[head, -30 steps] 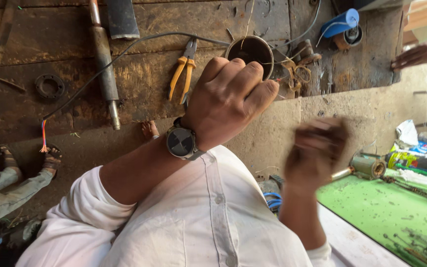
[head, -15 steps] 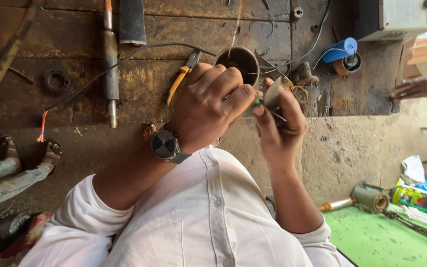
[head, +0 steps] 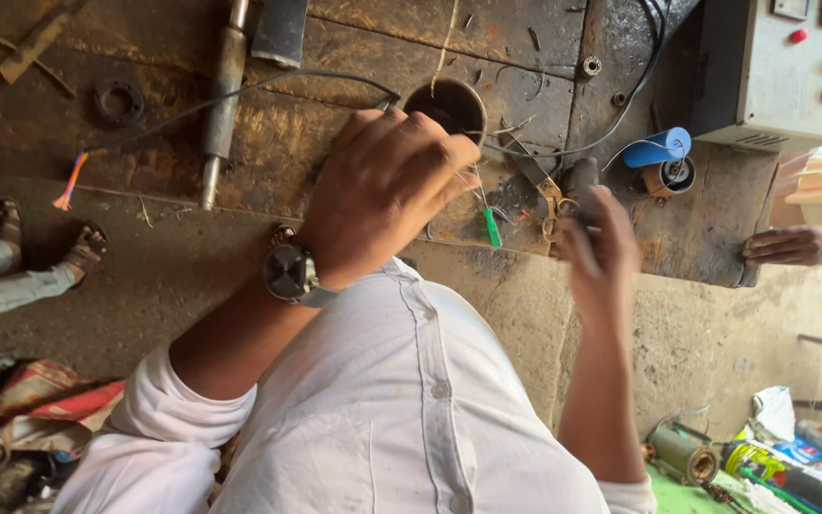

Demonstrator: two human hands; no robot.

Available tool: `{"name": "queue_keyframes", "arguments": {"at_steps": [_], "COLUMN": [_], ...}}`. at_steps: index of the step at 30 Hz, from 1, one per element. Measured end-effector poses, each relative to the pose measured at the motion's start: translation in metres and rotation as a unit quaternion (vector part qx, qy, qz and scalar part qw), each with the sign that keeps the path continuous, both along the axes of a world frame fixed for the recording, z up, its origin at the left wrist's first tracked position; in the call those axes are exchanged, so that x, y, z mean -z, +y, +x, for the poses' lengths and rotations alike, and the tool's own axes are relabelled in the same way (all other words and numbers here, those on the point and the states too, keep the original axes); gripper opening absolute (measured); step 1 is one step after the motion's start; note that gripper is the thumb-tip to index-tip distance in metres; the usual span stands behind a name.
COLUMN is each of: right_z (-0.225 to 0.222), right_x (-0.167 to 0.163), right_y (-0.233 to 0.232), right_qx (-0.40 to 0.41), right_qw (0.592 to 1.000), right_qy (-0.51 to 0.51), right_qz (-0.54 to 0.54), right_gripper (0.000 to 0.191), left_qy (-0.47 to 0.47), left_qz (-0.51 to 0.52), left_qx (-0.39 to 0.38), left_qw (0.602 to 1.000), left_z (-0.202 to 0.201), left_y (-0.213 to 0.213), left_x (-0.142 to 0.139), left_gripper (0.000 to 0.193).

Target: The person stands at a workbench and strips insulation from the ends of electrical wires, using a knife to cut and peel the insulation and twisting the exposed strands. They then take a file and run it along a flat metal blade, working the surface before setting the file down.

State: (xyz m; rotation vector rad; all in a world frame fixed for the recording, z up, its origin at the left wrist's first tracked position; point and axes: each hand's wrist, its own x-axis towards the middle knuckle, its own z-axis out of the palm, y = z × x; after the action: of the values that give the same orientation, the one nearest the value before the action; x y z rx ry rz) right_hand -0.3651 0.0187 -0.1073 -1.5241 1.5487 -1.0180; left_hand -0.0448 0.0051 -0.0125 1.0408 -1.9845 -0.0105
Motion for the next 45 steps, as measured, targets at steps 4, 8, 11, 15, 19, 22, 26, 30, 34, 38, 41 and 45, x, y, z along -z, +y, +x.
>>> {"name": "queue_keyframes", "arguments": {"at_steps": [4,8,11,15,19,22,26,30,34,38,41,45], "right_z": [0.003,-0.008,-0.014,-0.026,-0.046,-0.062,-0.064,-0.038,0.007,0.042,0.051,0.043], "right_x": [0.057,0.084,0.088,0.092,0.098,0.096,0.093,0.101,0.115,0.115,0.098,0.063], "right_y": [-0.031,-0.052,-0.069,-0.081,-0.068,-0.047,-0.021,-0.014,-0.027,-0.033,-0.028,-0.003], "right_qx": [-0.011,-0.063,0.016,0.039,0.062,0.126,0.11,0.102,0.108,0.031,-0.079,-0.068], "right_qw": [0.975,0.926,0.928,0.972,0.975,0.974,0.964,0.942,0.908,0.967,0.949,0.955], "right_qy": [-0.106,-0.315,-0.29,-0.151,-0.143,-0.12,-0.191,-0.23,-0.302,-0.081,0.293,0.288], "right_qz": [0.195,0.2,0.233,0.177,0.156,0.148,0.146,0.223,0.268,0.241,0.083,0.025], "right_gripper": [0.055,0.056,0.053,0.054,0.049,0.039,0.03,0.031,0.033,0.03,0.023,0.028], "left_qy": [-0.028,-0.01,0.014,0.132,0.226,0.253,0.23,0.219,0.631,0.791,0.739,0.571], "left_qz": [-0.024,-0.015,0.047,0.148,0.221,0.226,0.247,0.219,0.291,0.172,0.136,0.075], "left_qx": [-0.043,-0.092,-0.179,-0.321,-0.407,-0.409,-0.435,-0.467,-0.438,-0.335,-0.395,-0.392], "left_qw": [0.998,0.996,0.983,0.926,0.857,0.847,0.835,0.828,0.571,0.482,0.528,0.718], "left_z": [0.007,0.032,0.07,0.131,0.185,0.197,0.187,0.186,0.217,0.247,0.256,0.25], "left_y": [0.014,0.034,0.058,0.092,0.112,0.115,0.107,0.087,0.071,0.069,0.067,0.063], "left_x": [-0.004,0.008,0.032,0.086,0.145,0.181,0.204,0.218,0.23,0.235,0.233,0.212], "left_gripper": [0.036,0.037,0.032,0.017,0.016,0.015,0.014,0.02,0.028,0.022,0.017,0.012]}}
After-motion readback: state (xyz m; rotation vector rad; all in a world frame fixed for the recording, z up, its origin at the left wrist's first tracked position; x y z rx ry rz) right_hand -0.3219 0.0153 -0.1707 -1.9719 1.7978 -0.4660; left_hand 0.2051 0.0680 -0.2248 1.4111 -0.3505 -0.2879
